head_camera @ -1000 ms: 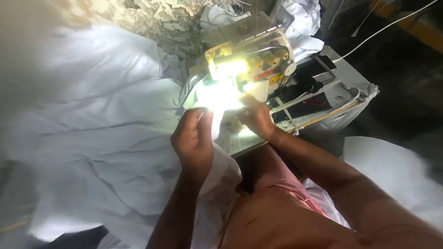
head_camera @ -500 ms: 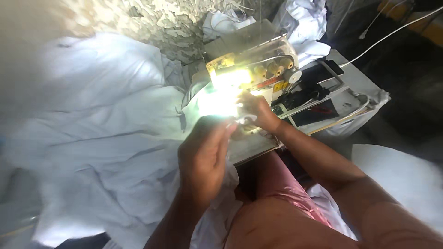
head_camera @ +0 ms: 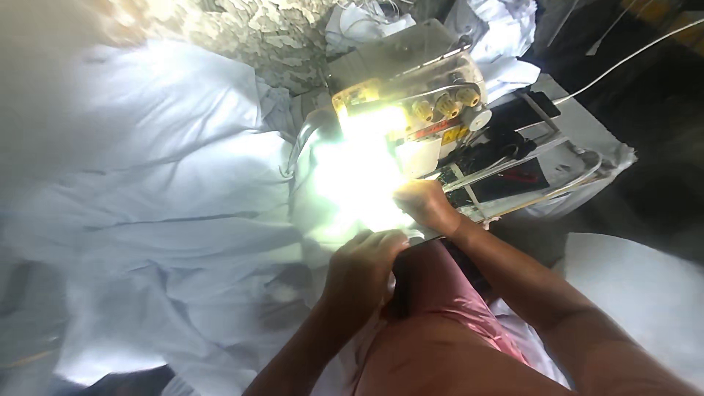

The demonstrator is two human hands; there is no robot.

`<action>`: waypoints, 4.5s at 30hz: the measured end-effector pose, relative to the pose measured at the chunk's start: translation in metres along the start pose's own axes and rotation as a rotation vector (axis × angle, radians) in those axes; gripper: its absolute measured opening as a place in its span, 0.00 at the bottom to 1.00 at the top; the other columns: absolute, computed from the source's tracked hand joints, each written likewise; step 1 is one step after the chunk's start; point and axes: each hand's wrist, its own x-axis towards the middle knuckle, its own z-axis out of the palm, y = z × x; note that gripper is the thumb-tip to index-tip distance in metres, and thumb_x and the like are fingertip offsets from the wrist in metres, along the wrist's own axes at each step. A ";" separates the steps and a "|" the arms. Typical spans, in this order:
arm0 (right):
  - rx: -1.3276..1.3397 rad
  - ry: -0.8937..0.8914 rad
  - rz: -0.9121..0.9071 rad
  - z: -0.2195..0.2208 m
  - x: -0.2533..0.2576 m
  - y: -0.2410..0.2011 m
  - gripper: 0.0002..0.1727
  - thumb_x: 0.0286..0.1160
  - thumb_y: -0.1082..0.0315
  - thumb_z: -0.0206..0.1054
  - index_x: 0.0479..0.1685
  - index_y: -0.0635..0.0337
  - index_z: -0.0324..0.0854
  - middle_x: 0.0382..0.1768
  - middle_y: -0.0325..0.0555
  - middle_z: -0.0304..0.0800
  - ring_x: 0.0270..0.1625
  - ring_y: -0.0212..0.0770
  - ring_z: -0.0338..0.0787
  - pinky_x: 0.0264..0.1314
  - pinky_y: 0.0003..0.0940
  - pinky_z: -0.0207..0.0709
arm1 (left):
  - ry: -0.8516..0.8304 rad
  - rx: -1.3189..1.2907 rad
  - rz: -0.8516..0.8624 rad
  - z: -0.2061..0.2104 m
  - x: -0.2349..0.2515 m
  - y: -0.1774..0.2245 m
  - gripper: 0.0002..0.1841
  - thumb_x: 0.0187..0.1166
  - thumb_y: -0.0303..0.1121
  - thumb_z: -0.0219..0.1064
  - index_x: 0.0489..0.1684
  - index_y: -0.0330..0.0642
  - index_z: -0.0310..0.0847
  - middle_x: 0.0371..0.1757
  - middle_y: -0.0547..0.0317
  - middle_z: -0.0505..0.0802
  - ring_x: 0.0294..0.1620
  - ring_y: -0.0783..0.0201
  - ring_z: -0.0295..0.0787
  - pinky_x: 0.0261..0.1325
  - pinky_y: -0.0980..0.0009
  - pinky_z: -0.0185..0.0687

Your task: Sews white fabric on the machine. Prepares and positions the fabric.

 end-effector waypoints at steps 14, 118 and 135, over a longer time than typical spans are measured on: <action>0.110 0.172 0.412 0.026 -0.052 -0.002 0.16 0.81 0.74 0.63 0.65 0.67 0.84 0.69 0.55 0.86 0.63 0.41 0.91 0.65 0.36 0.84 | 0.028 0.243 -0.091 0.032 0.040 -0.042 0.07 0.79 0.22 0.65 0.37 0.34 0.92 0.28 0.44 0.92 0.32 0.46 0.92 0.33 0.55 0.84; 0.660 -0.120 0.914 -0.019 -0.163 -0.173 0.05 0.78 0.78 0.67 0.39 0.65 0.90 0.30 0.33 0.91 0.30 0.17 0.84 0.36 0.13 0.79 | 0.307 -0.112 0.142 0.097 -0.157 0.030 0.09 0.85 0.28 0.63 0.48 0.42 0.92 0.52 0.52 0.98 0.67 0.58 0.91 0.89 0.43 0.52; 1.245 -0.269 1.122 -0.030 -0.167 -0.162 0.17 0.82 0.78 0.56 0.59 0.60 0.88 0.50 0.38 0.95 0.50 0.27 0.92 0.54 0.24 0.86 | 0.371 -0.145 0.136 0.097 -0.154 0.031 0.10 0.86 0.31 0.61 0.46 0.41 0.89 0.49 0.53 0.98 0.65 0.60 0.91 0.90 0.42 0.47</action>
